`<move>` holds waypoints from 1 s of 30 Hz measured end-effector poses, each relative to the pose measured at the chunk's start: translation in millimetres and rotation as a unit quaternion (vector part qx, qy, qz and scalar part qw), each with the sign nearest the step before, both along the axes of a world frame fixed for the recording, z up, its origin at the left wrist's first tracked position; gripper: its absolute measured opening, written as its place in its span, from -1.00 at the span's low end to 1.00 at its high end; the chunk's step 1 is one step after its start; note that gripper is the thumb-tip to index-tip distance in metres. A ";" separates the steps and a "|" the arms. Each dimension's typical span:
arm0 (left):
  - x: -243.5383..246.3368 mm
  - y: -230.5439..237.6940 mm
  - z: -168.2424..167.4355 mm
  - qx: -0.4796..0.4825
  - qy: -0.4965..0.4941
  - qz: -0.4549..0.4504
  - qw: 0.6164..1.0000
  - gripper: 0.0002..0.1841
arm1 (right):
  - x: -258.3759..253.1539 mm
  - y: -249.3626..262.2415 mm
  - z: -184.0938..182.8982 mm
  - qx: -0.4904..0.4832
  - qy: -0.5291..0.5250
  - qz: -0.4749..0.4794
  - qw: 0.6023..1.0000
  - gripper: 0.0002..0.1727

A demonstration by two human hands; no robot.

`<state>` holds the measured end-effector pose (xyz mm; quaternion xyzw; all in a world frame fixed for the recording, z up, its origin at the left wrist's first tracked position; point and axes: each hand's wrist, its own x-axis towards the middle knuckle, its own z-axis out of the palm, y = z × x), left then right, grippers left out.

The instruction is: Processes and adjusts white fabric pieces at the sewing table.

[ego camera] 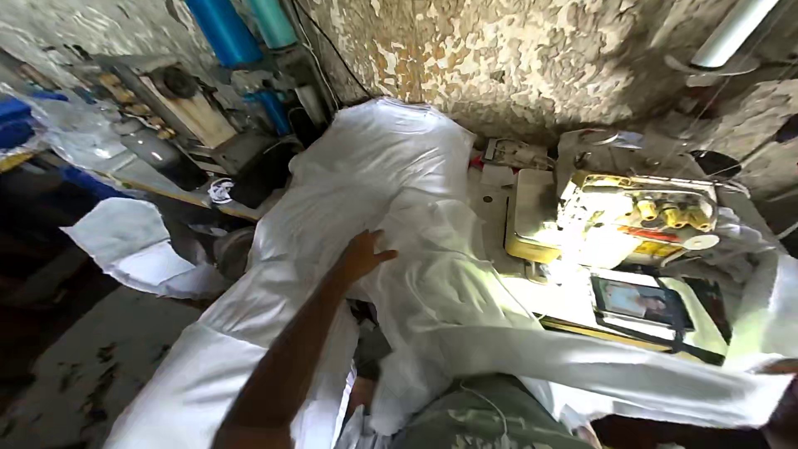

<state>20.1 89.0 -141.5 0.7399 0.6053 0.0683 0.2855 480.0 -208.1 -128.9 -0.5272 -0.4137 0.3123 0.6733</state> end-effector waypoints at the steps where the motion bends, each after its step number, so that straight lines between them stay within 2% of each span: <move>1: 5.3 13.0 -28.6 0.007 0.012 0.047 0.999 -0.10 | 1.4 -12.2 -10.2 -0.020 -0.019 0.017 0.999 -0.65; 3: 20.2 23.6 -61.3 0.044 0.014 0.123 0.991 -0.04 | 9.4 -35.9 -23.3 -0.106 -0.084 0.081 0.988 -0.71; 5: 34.7 20.2 -67.4 0.091 -0.036 0.172 0.980 -0.22 | 19.5 -50.6 -33.6 -0.255 -0.160 0.149 0.942 -0.80; 7: 37.2 10.8 -60.9 0.104 -0.101 0.182 0.973 -0.35 | 23.6 -47.2 -44.4 -0.430 -0.266 0.185 0.843 -0.66; 8: 33.8 2.9 -55.3 0.109 -0.132 0.176 0.969 -0.40 | 24.0 -41.8 -52.0 -0.487 -0.305 0.184 0.797 -0.60; 9: 27.9 -7.4 -49.8 0.113 -0.155 0.166 0.967 -0.42 | 23.3 -35.3 -59.8 -0.514 -0.332 0.176 0.771 -0.58; 11: 9.4 -31.9 -41.8 0.111 -0.143 0.147 0.972 -0.39 | 17.0 -18.5 -71.8 -0.478 -0.372 0.153 0.780 -0.59; 15: -23.0 -59.4 -33.6 0.035 0.036 0.144 0.988 -0.25 | -17.7 42.5 -87.0 -0.261 -0.423 0.133 0.857 -0.70; 17: -16.3 -57.5 -28.7 0.054 0.062 0.119 0.990 -0.25 | -41.7 80.0 -93.0 -0.175 -0.421 0.138 0.879 -0.75; 19: 9.8 -45.9 -24.5 0.142 0.023 0.057 0.988 -0.43 | -65.8 114.8 -89.3 -0.156 -0.388 0.165 0.893 -0.74; 21: 51.0 -22.4 -21.9 0.190 -0.015 -0.019 0.982 -0.59 | -84.9 141.3 -85.4 -0.157 -0.352 0.208 0.899 -0.71; 22: 73.6 -6.4 -22.1 0.184 -0.014 -0.058 0.981 -0.60 | -92.7 150.9 -84.2 -0.155 -0.342 0.230 0.898 -0.71; 25: 134.1 44.5 -30.5 0.091 0.069 -0.123 0.986 -0.36 | -110.8 165.2 -79.2 -0.157 -0.341 0.279 0.884 -0.69; 26: 146.5 57.5 -38.5 0.073 0.089 -0.133 0.984 -0.33 | -114.1 166.9 -77.9 -0.159 -0.345 0.284 0.881 -0.69; 27: 154.8 67.0 -45.3 0.060 0.103 -0.147 0.982 -0.41 | -114.7 168.6 -76.5 -0.163 -0.349 0.284 0.878 -0.69; 28: 159.5 72.3 -48.7 0.056 0.110 -0.166 0.978 -0.57 | -112.8 170.6 -74.8 -0.173 -0.350 0.284 0.876 -0.70; 30: 160.0 65.3 -33.9 0.056 0.104 -0.215 0.969 -0.71 | -105.9 177.2 -74.5 -0.179 -0.352 0.270 0.878 -0.71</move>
